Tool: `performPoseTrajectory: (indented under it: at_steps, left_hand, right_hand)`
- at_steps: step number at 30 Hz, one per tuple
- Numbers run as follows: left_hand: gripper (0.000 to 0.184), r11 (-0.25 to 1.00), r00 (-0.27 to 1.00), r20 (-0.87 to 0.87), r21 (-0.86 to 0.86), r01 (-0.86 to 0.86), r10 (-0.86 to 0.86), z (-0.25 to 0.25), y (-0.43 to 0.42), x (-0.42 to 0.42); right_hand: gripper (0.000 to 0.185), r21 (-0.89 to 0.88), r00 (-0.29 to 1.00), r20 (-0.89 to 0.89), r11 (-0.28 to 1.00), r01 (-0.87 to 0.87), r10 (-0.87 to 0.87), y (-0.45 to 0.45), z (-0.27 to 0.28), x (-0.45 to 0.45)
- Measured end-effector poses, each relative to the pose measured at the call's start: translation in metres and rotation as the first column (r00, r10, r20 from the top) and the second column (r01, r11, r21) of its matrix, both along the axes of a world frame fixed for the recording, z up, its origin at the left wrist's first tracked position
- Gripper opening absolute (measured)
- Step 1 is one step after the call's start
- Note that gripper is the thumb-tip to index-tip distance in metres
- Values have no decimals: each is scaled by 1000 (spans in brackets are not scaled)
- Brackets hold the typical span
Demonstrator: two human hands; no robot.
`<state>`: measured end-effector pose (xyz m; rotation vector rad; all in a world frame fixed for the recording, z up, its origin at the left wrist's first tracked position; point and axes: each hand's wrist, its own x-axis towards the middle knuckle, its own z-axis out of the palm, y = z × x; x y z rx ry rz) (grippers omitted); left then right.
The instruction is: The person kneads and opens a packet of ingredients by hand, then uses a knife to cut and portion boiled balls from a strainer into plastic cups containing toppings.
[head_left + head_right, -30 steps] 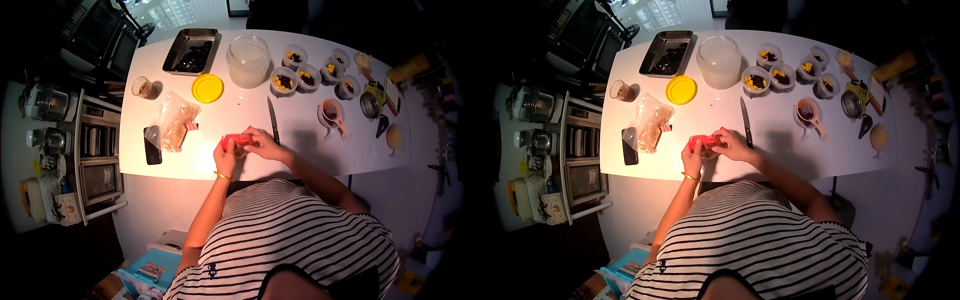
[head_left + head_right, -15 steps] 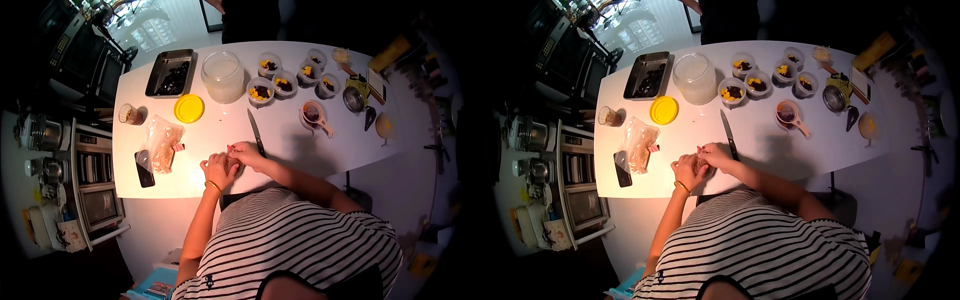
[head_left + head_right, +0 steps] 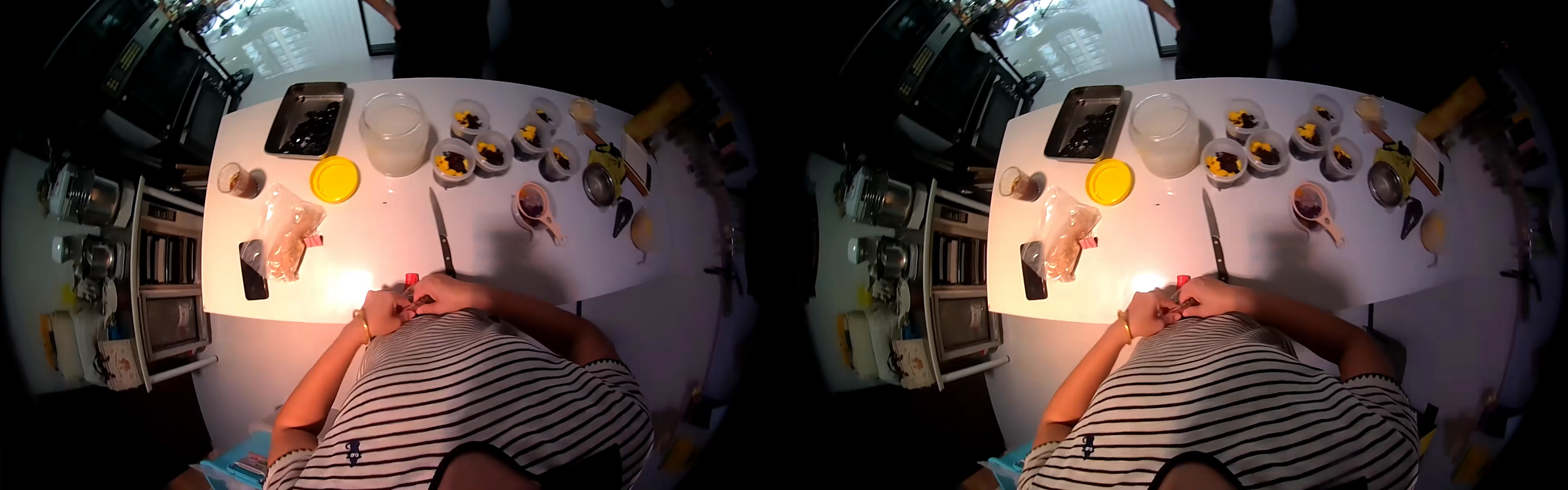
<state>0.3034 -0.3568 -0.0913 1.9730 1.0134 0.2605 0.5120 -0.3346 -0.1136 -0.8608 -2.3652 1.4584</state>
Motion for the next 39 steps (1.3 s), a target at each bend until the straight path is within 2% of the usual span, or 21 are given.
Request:
performPoseTrajectory:
  at_steps: [3,5,6,7,8,10,13,15,16,17,18,20,21,23,24,26,31,33,34,36,39]
  left_hand:
    - [4,975,973,89,-87,-206,213,-2,-12,6]
    - [8,942,971,12,-243,-230,240,-18,-11,4]
    - [11,848,904,124,-419,-325,408,-39,-12,4]
    - [14,717,792,203,-591,-370,576,-48,-11,4]
    - [15,668,767,197,-648,-366,610,-57,-11,3]
    - [14,620,747,160,-681,-390,645,-58,-8,4]
    - [15,607,775,98,-685,-402,624,-72,1,2]
    - [13,505,771,78,-796,-334,632,-82,12,-4]
    - [13,693,867,115,-656,-300,484,-78,19,-13]
    - [13,716,851,1,-541,-441,525,-82,33,-23]
    - [13,827,830,-122,-85,-555,545,-49,48,-31]
    - [27,728,714,-282,519,-449,641,-65,82,-75]
    - [29,722,571,-443,385,-576,691,-39,98,-78]
    - [28,768,501,-625,625,-138,599,-77,113,-106]
    - [25,850,545,-660,473,-233,517,-53,118,-101]
    - [22,753,596,-464,341,-563,656,-33,122,-92]
    - [31,741,604,-430,424,-521,671,-51,123,-103]
    - [24,717,642,-366,534,-448,674,-95,134,-129]
    - [24,723,652,-364,533,-440,665,-75,135,-126]
    - [25,936,659,-667,294,-195,347,-37,140,-120]
    - [21,952,768,-563,215,-220,305,-50,131,-116]
  right_hand:
    - [19,-167,998,2,984,-59,60,3,-9,1]
    - [23,-482,997,39,873,73,-61,2,-6,-1]
    - [32,-627,961,-146,773,93,-233,-7,-24,-2]
    - [32,-628,964,-149,774,78,-219,-5,-9,-6]
    - [35,-339,973,-112,928,152,-200,-5,9,-6]
    - [31,166,987,-72,974,157,-147,-3,19,-10]
    - [26,323,988,142,940,-108,65,7,15,-19]
    - [22,300,985,161,947,-114,68,4,-2,-26]
    - [20,280,982,172,952,-127,80,6,-4,-30]
    - [20,284,982,175,951,-125,77,8,-5,-30]
    - [18,211,973,218,969,-126,79,10,-2,-31]
    - [17,129,962,261,984,-119,83,10,0,-34]
    - [17,75,961,256,989,-126,103,11,0,-34]
    - [17,33,959,273,996,-87,75,13,0,-30]
    - [17,54,975,211,995,-82,69,12,-4,-31]
    - [18,90,987,156,995,-43,29,15,-7,-26]
    - [16,77,995,41,993,88,-91,6,-19,-23]
    - [15,48,995,32,994,93,-95,5,-18,-24]
    - [15,17,995,31,995,97,-97,4,-17,-23]
    - [14,33,994,26,994,107,-107,4,-15,-22]
    - [13,44,993,56,994,98,-101,0,-14,-22]
